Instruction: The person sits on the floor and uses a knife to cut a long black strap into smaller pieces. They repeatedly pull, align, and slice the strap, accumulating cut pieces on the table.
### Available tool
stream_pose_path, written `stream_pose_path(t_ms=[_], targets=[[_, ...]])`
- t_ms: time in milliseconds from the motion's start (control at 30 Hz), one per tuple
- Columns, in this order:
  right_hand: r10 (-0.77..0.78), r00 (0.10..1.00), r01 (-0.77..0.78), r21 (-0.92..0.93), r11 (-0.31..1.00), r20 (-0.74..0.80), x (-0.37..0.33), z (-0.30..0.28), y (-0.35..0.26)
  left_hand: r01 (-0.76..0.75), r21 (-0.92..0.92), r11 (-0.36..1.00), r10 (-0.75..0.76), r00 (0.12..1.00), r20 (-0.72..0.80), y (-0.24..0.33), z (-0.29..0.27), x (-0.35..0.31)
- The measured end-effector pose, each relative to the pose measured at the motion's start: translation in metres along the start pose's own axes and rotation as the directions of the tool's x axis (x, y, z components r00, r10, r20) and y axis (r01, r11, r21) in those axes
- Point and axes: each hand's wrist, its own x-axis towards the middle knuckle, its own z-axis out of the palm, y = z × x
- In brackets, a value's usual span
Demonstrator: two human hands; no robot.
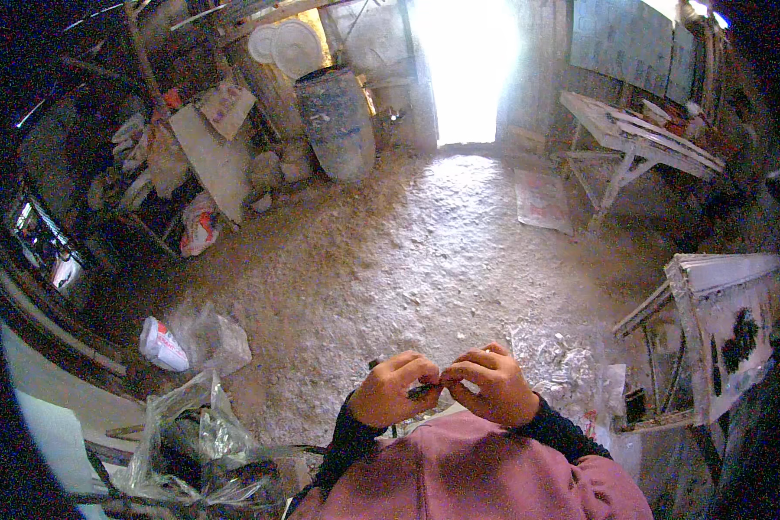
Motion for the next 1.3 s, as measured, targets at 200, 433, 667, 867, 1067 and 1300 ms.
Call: stream_pose_path(t_ms=[200, 433, 667, 867, 1067, 1300], targets=[[0.113, 0.976, -0.087, 0.143, 0.986, -0.185, -0.003, 0.010, -0.002, -0.049, -0.022, 0.999, 0.047, 0.995, -0.088, -0.001, 0.007, -0.001], [0.401, 0.905, -0.261, 0.560, 0.786, -0.141, -0.006, 0.020, -0.003, -0.064, -0.057, 0.996, 0.055, 0.988, -0.143, -0.003, 0.013, -0.002], [0.368, 0.918, -0.255, 0.494, 0.831, -0.145, -0.005, 0.019, 0.000, 0.001, -0.175, 0.985, -0.024, 0.991, -0.130, -0.005, 0.012, -0.004], [0.470, 0.867, -0.264, 0.645, 0.717, -0.167, -0.007, 0.029, -0.002, 0.033, -0.278, 0.960, -0.059, 0.994, -0.087, -0.009, 0.013, -0.005], [0.437, 0.894, -0.300, 0.592, 0.748, -0.098, -0.005, 0.016, 0.011, 0.281, -0.515, 0.810, -0.351, 0.935, -0.042, -0.002, 0.008, -0.008], [0.324, 0.946, -0.278, 0.595, 0.754, 0.032, -0.008, 0.009, 0.007, 0.418, -0.417, 0.807, -0.441, 0.896, 0.044, 0.004, 0.010, -0.011]])
